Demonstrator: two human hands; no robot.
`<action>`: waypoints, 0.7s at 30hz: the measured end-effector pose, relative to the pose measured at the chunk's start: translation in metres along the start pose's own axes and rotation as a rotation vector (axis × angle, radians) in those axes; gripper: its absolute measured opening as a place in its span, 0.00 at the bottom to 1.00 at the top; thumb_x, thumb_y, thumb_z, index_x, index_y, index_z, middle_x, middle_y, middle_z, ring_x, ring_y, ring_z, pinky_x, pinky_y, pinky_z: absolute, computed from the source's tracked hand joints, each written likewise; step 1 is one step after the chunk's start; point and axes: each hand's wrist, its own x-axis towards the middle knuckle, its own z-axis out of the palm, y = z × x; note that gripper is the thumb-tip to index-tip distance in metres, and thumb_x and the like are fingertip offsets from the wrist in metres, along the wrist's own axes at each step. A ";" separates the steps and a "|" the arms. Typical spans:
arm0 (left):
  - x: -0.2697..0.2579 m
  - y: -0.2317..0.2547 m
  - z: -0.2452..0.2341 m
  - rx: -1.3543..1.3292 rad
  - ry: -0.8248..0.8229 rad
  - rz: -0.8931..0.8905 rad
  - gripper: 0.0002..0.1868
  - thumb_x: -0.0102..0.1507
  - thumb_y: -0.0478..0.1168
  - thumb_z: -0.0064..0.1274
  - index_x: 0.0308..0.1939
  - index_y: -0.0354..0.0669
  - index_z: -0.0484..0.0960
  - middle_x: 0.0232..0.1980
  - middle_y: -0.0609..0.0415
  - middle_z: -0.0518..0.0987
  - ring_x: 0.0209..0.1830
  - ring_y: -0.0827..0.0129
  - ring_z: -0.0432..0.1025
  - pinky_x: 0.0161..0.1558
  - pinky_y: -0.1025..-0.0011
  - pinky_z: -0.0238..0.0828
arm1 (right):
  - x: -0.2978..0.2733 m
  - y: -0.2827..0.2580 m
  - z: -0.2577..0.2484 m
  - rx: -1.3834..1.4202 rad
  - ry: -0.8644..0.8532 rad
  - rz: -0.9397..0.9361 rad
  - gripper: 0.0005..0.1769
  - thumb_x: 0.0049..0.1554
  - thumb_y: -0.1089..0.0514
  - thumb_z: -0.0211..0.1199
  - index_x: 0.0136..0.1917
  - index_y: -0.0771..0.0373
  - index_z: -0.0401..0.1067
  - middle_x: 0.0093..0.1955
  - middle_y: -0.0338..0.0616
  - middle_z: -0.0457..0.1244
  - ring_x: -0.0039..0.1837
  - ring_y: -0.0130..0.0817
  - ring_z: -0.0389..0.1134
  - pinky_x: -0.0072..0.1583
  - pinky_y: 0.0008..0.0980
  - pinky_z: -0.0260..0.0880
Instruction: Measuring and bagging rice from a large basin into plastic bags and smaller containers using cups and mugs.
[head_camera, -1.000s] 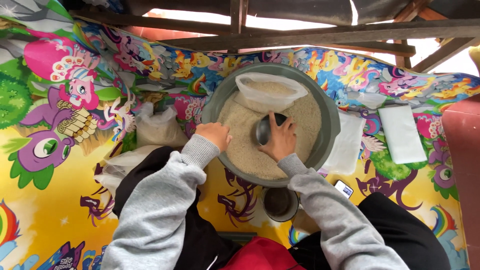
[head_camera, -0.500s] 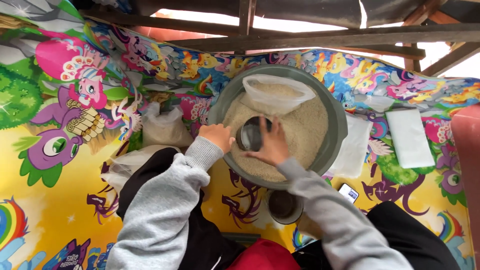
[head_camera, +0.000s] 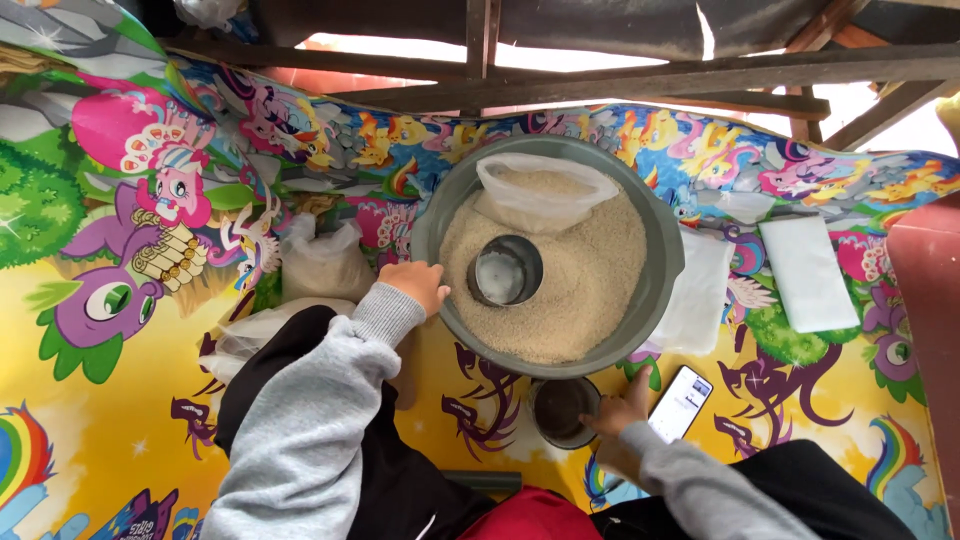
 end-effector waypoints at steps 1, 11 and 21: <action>-0.002 -0.001 -0.001 -0.006 -0.003 -0.003 0.28 0.70 0.55 0.32 0.69 0.47 0.70 0.60 0.43 0.78 0.56 0.54 0.75 0.54 0.56 0.72 | -0.003 0.003 -0.001 -0.025 0.003 -0.036 0.66 0.53 0.15 0.49 0.84 0.50 0.20 0.87 0.33 0.21 0.86 0.32 0.22 0.76 0.71 0.18; -0.005 0.001 0.002 0.050 0.051 -0.044 0.19 0.71 0.54 0.40 0.50 0.44 0.77 0.47 0.52 0.82 0.45 0.58 0.78 0.47 0.61 0.73 | 0.135 0.004 -0.077 -1.747 -0.205 -0.299 0.21 0.54 0.60 0.52 0.58 0.76 0.65 0.29 0.50 0.68 0.26 0.40 0.68 0.31 0.33 0.71; -0.005 -0.001 0.012 0.064 0.030 -0.030 0.19 0.71 0.54 0.39 0.51 0.45 0.77 0.47 0.52 0.83 0.47 0.60 0.78 0.51 0.61 0.73 | 0.077 -0.051 -0.064 -2.555 -0.580 -0.967 0.26 0.53 0.41 0.50 0.39 0.66 0.74 0.38 0.57 0.69 0.43 0.59 0.72 0.61 0.58 0.61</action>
